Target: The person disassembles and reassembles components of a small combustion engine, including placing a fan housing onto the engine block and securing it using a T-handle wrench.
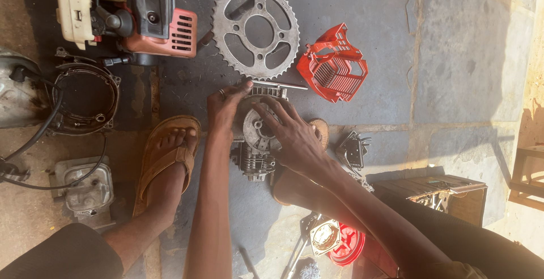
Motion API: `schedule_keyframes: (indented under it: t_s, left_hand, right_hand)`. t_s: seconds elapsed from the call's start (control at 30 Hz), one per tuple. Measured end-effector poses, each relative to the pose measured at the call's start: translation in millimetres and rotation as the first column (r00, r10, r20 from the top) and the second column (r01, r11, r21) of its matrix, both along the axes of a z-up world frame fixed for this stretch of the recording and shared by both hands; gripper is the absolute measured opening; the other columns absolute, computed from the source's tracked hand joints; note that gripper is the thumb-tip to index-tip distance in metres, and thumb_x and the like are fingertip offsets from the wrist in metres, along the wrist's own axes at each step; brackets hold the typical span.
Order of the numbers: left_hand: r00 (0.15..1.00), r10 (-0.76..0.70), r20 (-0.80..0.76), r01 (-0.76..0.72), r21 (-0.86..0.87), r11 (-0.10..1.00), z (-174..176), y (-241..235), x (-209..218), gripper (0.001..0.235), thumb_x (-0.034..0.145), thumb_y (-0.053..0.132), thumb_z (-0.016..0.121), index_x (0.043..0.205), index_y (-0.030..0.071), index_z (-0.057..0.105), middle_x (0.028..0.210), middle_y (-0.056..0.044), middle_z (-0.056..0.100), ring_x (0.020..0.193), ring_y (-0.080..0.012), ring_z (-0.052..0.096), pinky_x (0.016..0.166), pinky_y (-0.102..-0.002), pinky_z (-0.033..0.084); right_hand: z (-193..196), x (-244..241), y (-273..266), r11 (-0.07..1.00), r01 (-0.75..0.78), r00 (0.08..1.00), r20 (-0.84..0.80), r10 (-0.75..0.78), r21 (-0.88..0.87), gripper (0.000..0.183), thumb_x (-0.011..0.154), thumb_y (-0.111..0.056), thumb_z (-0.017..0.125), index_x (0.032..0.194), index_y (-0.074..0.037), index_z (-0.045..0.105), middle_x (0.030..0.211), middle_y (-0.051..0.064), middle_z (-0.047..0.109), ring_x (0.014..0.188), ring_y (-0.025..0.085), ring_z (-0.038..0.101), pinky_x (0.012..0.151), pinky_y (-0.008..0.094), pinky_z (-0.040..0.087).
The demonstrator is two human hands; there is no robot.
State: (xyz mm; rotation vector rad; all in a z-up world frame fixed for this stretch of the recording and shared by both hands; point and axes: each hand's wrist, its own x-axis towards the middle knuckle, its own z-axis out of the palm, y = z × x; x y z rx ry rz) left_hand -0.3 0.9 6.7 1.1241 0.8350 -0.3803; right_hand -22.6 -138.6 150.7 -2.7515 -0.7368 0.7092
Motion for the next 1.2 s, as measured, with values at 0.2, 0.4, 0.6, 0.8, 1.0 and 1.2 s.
schedule_keyframes:
  t_s: [0.2, 0.4, 0.6, 0.8, 1.0, 1.2]
  left_hand:
    - [0.996, 0.035, 0.084, -0.035, -0.003, 0.999, -3.3, -1.9, -3.3, 0.036, 0.071, 0.039, 0.089, 0.08, 0.006, 0.076, 0.08, -0.003, 0.073, 0.085, -0.0167, 0.065, 0.084, -0.037, 0.048]
    - [0.984, 0.077, 0.161, -0.075, -0.018, 0.997, -14.2, -6.7, -5.0, 0.032, 0.075, 0.035, 0.091, 0.076, 0.007, 0.075, 0.074, 0.0, 0.067, 0.078, -0.0131, 0.059, 0.078, -0.033, 0.045]
    - [0.991, 0.076, 0.11, -0.073, -0.033, 0.997, -14.4, -6.5, -3.6, 0.033, 0.074, 0.034, 0.091, 0.073, 0.008, 0.072, 0.071, 0.001, 0.064, 0.074, -0.0135, 0.057, 0.073, -0.033, 0.044]
    - [0.991, 0.074, 0.112, -0.07, -0.035, 0.997, -12.6, -6.4, -3.2, 0.033, 0.073, 0.035, 0.091, 0.073, 0.009, 0.072, 0.073, 0.0, 0.067, 0.076, -0.0139, 0.059, 0.075, -0.034, 0.045]
    - [0.997, 0.047, 0.055, -0.047, -0.002, 0.999, -5.7, -5.0, -1.5, 0.03, 0.072, 0.036, 0.09, 0.076, 0.01, 0.074, 0.077, -0.002, 0.072, 0.081, -0.0151, 0.066, 0.08, -0.035, 0.05]
    - [0.994, 0.069, 0.089, -0.067, -0.022, 0.997, -10.8, -6.7, -3.0, 0.032, 0.073, 0.035, 0.091, 0.074, 0.007, 0.073, 0.073, -0.004, 0.07, 0.075, -0.0161, 0.064, 0.076, -0.036, 0.05]
  right_hand:
    - [-3.9, -2.5, -2.1, 1.0, -0.024, 0.999, 0.027, 0.024, 0.003, 0.109, 0.053, -0.002, 0.084, 0.151, -0.017, 0.039, 0.155, 0.005, 0.036, 0.141, 0.033, 0.041, 0.094, 0.04, 0.058]
    - [-0.2, -1.2, -2.4, 1.0, 0.012, 1.0, 0.005, -0.012, -0.005, 0.107, 0.054, -0.005, 0.085, 0.151, -0.017, 0.041, 0.156, 0.004, 0.036, 0.132, 0.031, 0.048, 0.092, 0.04, 0.058]
    - [-2.1, -1.6, -3.0, 0.999, 0.026, 1.0, -0.003, -0.026, -0.024, 0.107, 0.056, -0.006, 0.086, 0.151, -0.019, 0.04, 0.156, 0.003, 0.036, 0.134, 0.031, 0.047, 0.09, 0.04, 0.059]
    - [-5.5, -3.4, -5.1, 0.999, 0.02, 0.997, 0.067, -0.023, 0.043, 0.108, 0.054, -0.01, 0.087, 0.151, -0.018, 0.041, 0.154, 0.005, 0.037, 0.136, 0.033, 0.045, 0.095, 0.043, 0.057]
    - [-5.4, -2.0, -3.7, 0.995, 0.098, 0.995, -0.006, -0.098, -0.013, 0.11, 0.056, -0.017, 0.086, 0.154, -0.021, 0.038, 0.154, 0.004, 0.038, 0.136, 0.03, 0.046, 0.091, 0.041, 0.058]
    - [-2.7, -4.3, -2.2, 0.995, 0.102, 0.993, 0.062, -0.103, 0.008, 0.112, 0.053, -0.026, 0.089, 0.153, -0.021, 0.039, 0.152, 0.005, 0.041, 0.133, 0.03, 0.047, 0.095, 0.045, 0.056]
